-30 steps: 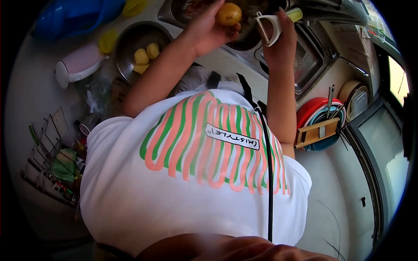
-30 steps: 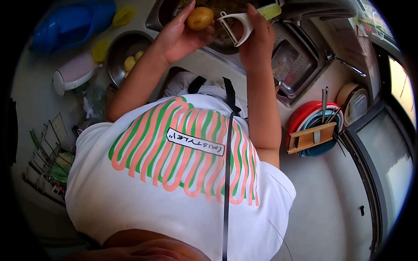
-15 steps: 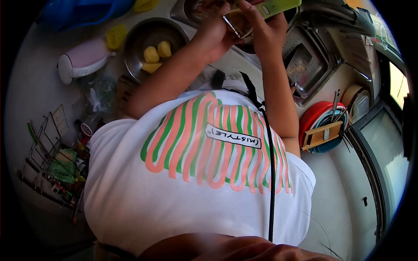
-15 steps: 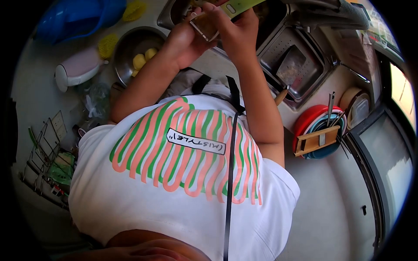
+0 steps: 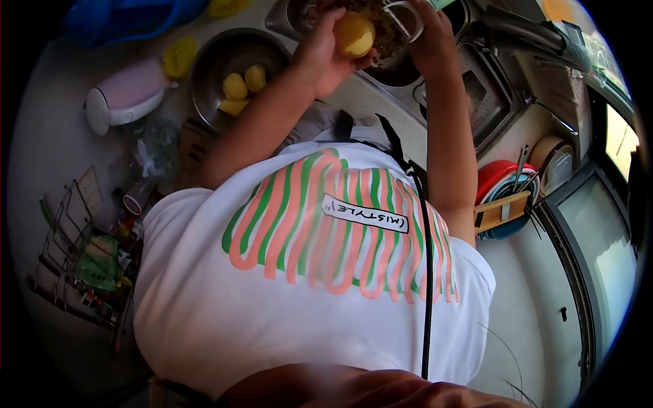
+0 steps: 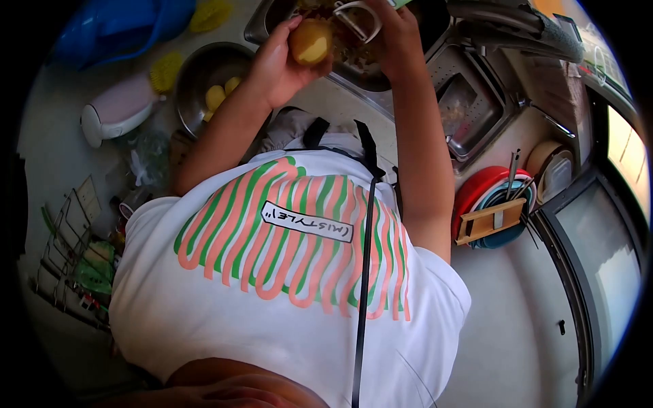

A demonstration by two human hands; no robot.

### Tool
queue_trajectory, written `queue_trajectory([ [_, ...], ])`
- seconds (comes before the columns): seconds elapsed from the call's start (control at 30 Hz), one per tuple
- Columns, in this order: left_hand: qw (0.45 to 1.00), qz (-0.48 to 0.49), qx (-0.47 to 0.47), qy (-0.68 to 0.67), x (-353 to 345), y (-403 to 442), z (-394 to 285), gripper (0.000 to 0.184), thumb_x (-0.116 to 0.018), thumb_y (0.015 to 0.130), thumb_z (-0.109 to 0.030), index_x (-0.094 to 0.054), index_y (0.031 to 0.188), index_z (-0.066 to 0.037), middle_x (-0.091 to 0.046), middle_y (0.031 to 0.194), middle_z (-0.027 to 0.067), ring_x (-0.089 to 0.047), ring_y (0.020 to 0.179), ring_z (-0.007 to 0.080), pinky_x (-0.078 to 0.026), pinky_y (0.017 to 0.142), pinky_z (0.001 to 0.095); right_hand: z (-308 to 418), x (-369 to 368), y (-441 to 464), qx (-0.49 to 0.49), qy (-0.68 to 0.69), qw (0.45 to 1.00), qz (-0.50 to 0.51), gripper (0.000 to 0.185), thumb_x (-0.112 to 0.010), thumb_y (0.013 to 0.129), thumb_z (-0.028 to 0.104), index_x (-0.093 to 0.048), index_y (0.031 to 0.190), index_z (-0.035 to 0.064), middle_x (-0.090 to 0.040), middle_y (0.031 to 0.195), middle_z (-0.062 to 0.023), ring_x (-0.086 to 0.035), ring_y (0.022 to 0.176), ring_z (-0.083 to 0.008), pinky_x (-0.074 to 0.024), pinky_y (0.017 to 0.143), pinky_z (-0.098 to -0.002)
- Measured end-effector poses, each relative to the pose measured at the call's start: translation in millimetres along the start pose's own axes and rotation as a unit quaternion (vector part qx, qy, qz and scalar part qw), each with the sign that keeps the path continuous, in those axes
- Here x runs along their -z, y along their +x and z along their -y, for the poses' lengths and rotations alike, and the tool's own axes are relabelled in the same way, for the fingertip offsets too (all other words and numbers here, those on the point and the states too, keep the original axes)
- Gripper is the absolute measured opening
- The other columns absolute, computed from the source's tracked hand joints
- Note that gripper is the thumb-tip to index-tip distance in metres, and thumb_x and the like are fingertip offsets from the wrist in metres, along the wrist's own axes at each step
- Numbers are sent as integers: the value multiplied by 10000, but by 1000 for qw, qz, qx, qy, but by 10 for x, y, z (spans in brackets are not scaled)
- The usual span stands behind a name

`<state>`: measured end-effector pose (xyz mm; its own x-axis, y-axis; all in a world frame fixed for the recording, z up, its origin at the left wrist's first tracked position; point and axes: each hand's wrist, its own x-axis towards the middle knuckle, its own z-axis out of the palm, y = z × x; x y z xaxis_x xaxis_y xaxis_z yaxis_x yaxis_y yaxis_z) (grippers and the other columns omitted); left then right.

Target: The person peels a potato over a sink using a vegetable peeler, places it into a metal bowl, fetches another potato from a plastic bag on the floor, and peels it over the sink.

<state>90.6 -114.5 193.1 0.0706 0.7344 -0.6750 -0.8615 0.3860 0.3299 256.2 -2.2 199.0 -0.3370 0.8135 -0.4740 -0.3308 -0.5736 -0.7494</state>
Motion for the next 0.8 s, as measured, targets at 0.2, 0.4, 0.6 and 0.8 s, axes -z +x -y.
queue_trajectory([
  [0.2,994,-110,8,6,-140,122,142,449,-558,1051,-519,-652,1180,-98,-712,1072,67,-699,925,205,-586,744,357,-47,-323,-212,9,-106,990,94,262,-735,977,216,-667,1117,6,-701,989,-51,-692,869,-163,-567,754,-322],
  [0.4,976,179,7,126,98,-31,-85,437,-429,1108,-446,-590,1305,-90,-706,1129,83,-675,979,226,-533,768,379,-660,985,944,123,-413,900,-73,242,-710,985,219,-678,1100,8,-698,976,-48,-694,840,-191,-545,707,-351],
  [0.6,998,12,61,-32,-31,101,-22,485,-541,1043,-562,-658,1154,-105,-724,1011,77,-697,873,214,-577,697,351,-173,310,298,40,-42,996,-62,245,-739,979,245,-655,1091,44,-669,941,-22,-667,826,-160,-531,719,-333],
  [0.8,996,-45,31,71,-35,72,20,438,-462,1089,-495,-578,1354,-166,-674,1247,33,-638,1104,197,-532,816,354,-155,-157,-360,48,-220,969,105,293,-782,955,270,-688,1095,30,-692,951,5,-628,832,-85,-506,717,-263],
])
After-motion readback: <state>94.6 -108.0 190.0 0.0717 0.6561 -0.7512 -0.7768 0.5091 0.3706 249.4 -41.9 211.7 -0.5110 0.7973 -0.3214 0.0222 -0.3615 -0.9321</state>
